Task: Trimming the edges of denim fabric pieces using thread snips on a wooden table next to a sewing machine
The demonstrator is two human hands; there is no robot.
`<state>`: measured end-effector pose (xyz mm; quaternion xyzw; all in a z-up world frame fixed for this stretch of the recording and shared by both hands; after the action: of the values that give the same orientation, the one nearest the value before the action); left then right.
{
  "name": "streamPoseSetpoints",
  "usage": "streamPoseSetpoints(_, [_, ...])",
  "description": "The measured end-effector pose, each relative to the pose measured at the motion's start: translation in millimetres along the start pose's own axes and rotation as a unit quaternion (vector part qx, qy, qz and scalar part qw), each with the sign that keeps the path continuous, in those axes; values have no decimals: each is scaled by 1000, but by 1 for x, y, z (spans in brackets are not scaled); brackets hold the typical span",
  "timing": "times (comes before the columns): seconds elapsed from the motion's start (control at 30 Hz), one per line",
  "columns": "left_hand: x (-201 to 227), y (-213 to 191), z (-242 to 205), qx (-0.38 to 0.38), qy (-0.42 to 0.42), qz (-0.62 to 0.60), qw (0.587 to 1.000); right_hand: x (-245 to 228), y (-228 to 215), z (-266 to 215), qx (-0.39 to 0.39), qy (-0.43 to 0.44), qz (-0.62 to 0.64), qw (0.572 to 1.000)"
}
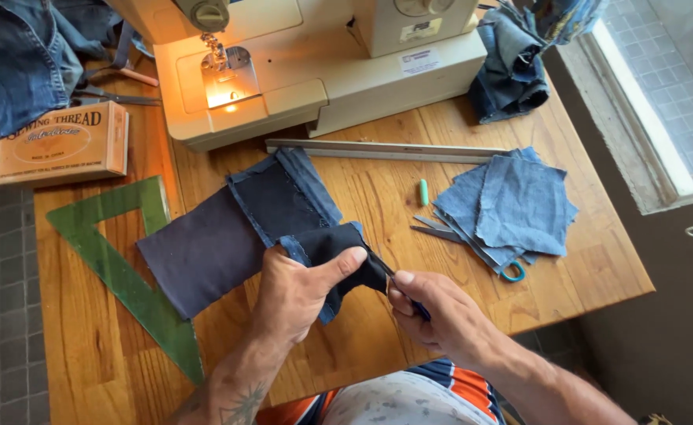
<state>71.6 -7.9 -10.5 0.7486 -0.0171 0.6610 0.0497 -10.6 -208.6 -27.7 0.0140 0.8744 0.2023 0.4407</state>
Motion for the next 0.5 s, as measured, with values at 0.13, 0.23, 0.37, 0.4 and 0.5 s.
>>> streamPoseSetpoints(0.13, [-3,-2,2,-1,-10,-4,1000,2,-2,8,19,9,-22,1000])
streamPoseSetpoints(0.23, [2,-7,5,23,-43,23,999,4,0,12,9,-16,-4,1000])
streamPoseSetpoints(0.37, [-2,-12,6,25,-36,40,998,7,1,15,15,-14,-12,1000])
streamPoseSetpoints(0.4, [-4,-13,7,29,-43,58,997,6,1,17,15,-10,-14,1000])
streamPoseSetpoints(0.5, [-5,-14,11,33,-43,80,995,3,1,21,14,-14,-19,1000])
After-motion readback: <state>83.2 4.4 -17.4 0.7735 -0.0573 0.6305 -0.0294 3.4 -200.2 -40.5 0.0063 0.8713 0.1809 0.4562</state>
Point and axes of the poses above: each hand's wrist, its own z-axis towards the middle knuckle, its own y-axis out of the palm, x = y × z, the point moved 4 cm from there along z, towards the middle knuckle, and after that the axes turned 3 degrees about -z, right-handed, at the moved point
